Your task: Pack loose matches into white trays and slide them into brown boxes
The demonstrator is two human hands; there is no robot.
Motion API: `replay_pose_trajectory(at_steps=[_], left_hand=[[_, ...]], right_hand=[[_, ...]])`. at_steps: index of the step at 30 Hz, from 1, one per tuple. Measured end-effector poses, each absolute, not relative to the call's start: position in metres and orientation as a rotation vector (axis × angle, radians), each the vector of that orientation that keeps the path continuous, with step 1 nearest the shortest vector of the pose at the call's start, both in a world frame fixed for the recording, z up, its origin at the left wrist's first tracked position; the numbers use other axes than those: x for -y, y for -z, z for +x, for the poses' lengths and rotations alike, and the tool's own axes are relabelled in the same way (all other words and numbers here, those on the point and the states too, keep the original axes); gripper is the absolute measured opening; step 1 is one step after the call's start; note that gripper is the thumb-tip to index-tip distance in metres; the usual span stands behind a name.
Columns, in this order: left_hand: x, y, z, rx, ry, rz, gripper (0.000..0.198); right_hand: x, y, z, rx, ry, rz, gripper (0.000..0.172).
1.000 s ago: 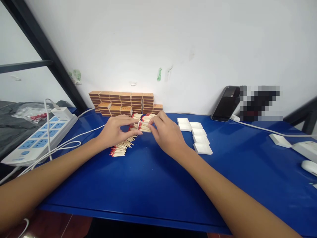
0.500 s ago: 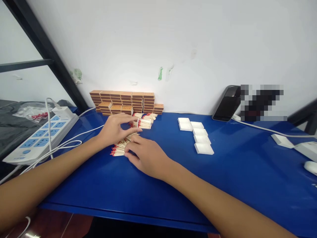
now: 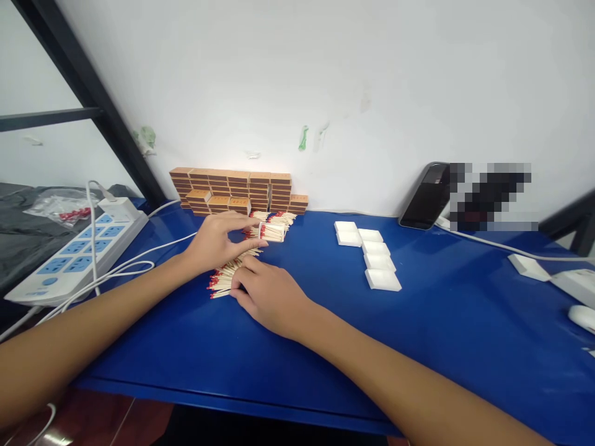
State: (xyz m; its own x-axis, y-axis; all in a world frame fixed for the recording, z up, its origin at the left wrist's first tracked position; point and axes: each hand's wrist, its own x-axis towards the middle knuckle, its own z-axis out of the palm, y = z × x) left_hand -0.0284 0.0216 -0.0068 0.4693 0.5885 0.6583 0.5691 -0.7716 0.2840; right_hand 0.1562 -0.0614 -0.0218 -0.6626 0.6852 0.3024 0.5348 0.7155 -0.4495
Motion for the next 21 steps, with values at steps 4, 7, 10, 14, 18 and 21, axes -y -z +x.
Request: replay_pose_trajectory(at_steps=[4, 7, 10, 14, 18, 21], left_hand=[[-0.021, 0.007, -0.028, -1.055, -1.204, 2.678, 0.045], [-0.021, 0.007, -0.028, -1.056, -1.204, 2.684, 0.044], [-0.022, 0.007, -0.028, -1.052, -1.206, 2.697, 0.043], [-0.022, 0.006, -0.028, -1.047, -1.205, 2.703, 0.043], [-0.021, 0.007, -0.028, -1.058, -1.207, 2.692, 0.043], [-0.022, 0.007, -0.028, -1.052, -1.210, 2.696, 0.043]], right_hand=[[0.063, 0.021, 0.156, 2.476, -0.475, -0.940, 0.008], [0.064, 0.020, 0.157, 2.483, -0.466, -0.935, 0.008], [0.064, 0.019, 0.156, 2.508, -0.462, -0.932, 0.009], [0.065, 0.015, 0.155, 2.560, -0.467, -0.958, 0.010], [0.067, 0.010, 0.156, 2.598, -0.487, -0.989, 0.011], [0.067, 0.008, 0.157, 2.623, -0.492, -1.008, 0.013]])
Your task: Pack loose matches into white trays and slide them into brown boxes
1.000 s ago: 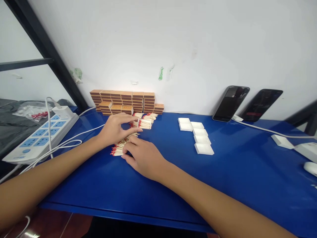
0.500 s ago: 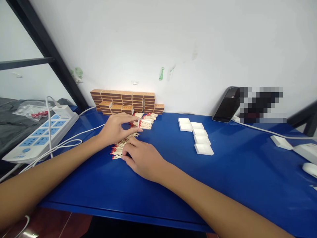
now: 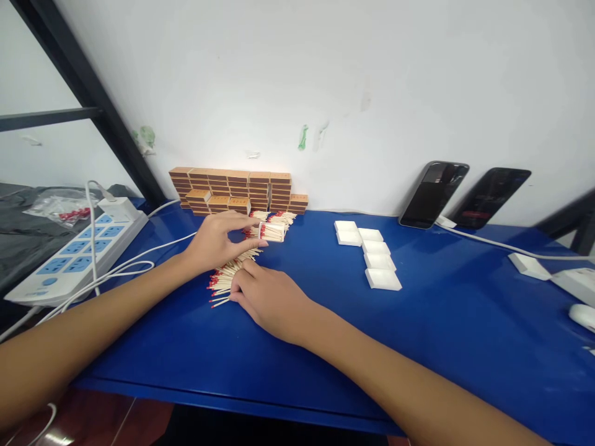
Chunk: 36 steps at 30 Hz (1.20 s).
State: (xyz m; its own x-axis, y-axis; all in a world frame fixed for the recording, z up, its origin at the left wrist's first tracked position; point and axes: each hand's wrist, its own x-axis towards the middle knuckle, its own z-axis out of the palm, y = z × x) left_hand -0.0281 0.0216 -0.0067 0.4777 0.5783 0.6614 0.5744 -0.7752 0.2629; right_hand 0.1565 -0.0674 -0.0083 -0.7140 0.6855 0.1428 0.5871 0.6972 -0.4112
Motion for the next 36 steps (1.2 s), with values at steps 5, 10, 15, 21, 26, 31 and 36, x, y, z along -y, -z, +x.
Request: replay_pose_trajectory(at_steps=[5, 10, 15, 21, 26, 31, 36], left_hand=[[-0.022, 0.006, -0.028, -1.044, -1.209, 2.694, 0.043], [-0.021, 0.006, -0.028, -1.040, -1.198, 2.700, 0.043], [-0.022, 0.006, -0.027, -1.047, -1.200, 2.710, 0.043], [-0.022, 0.006, -0.028, -1.050, -1.186, 2.700, 0.043], [-0.022, 0.007, -0.028, -1.062, -1.173, 2.695, 0.044], [-0.023, 0.008, -0.027, -1.074, -1.163, 2.673, 0.045], [-0.022, 0.008, -0.027, -1.059, -1.153, 2.684, 0.044]], right_hand=[[0.068, 0.007, 0.159, 2.638, -0.510, -1.026, 0.014], [0.069, 0.005, 0.164, 2.624, -0.539, -0.982, 0.011], [0.070, 0.008, 0.166, 2.577, -0.548, -0.921, 0.008], [0.069, 0.009, 0.162, 2.642, -0.482, -0.952, 0.013], [0.070, 0.010, 0.161, 2.727, -0.390, -0.961, 0.017], [0.070, 0.016, 0.160, 2.730, -0.271, -0.954, 0.014], [0.071, 0.016, 0.160, 2.726, -0.287, -0.994, 0.015]])
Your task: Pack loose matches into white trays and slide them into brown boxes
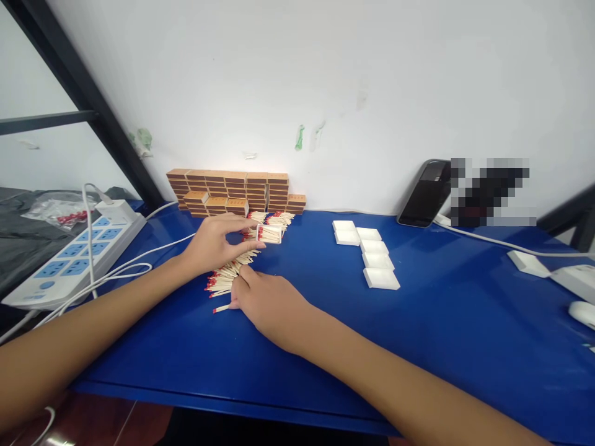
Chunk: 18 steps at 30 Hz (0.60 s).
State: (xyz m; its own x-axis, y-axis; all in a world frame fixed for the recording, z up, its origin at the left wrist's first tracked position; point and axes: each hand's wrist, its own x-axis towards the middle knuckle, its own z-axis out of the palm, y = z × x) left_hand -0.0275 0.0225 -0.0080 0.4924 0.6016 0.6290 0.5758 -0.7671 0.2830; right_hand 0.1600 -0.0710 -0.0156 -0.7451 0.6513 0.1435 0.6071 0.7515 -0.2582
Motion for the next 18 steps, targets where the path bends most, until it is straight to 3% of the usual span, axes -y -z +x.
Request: replay_pose_trajectory(at_steps=[18], left_hand=[[-0.023, 0.009, -0.028, -1.051, -1.178, 2.708, 0.043]], right_hand=[[0.064, 0.011, 0.173, 2.665, -0.245, -1.027, 0.015]])
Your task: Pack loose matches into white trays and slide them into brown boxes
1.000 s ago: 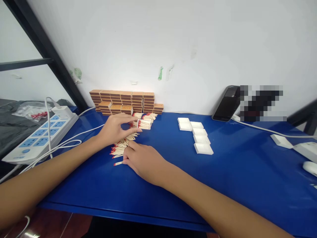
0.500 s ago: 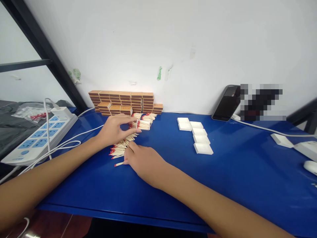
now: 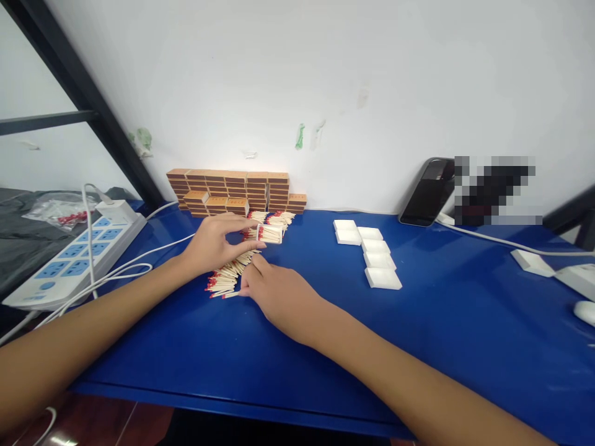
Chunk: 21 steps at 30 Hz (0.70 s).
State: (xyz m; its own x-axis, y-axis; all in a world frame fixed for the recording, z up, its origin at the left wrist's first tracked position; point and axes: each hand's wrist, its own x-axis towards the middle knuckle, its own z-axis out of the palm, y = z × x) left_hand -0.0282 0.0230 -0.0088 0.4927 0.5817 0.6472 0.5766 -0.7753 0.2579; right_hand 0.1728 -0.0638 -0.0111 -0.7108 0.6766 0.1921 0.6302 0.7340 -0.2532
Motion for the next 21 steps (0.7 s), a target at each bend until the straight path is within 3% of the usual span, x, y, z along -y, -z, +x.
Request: replay_pose_trajectory(at_steps=[21], left_hand=[[-0.024, 0.008, -0.030, -1.044, -1.138, 2.736, 0.038]], right_hand=[[0.047, -0.003, 0.192, 2.453, -0.244, -1.096, 0.010]])
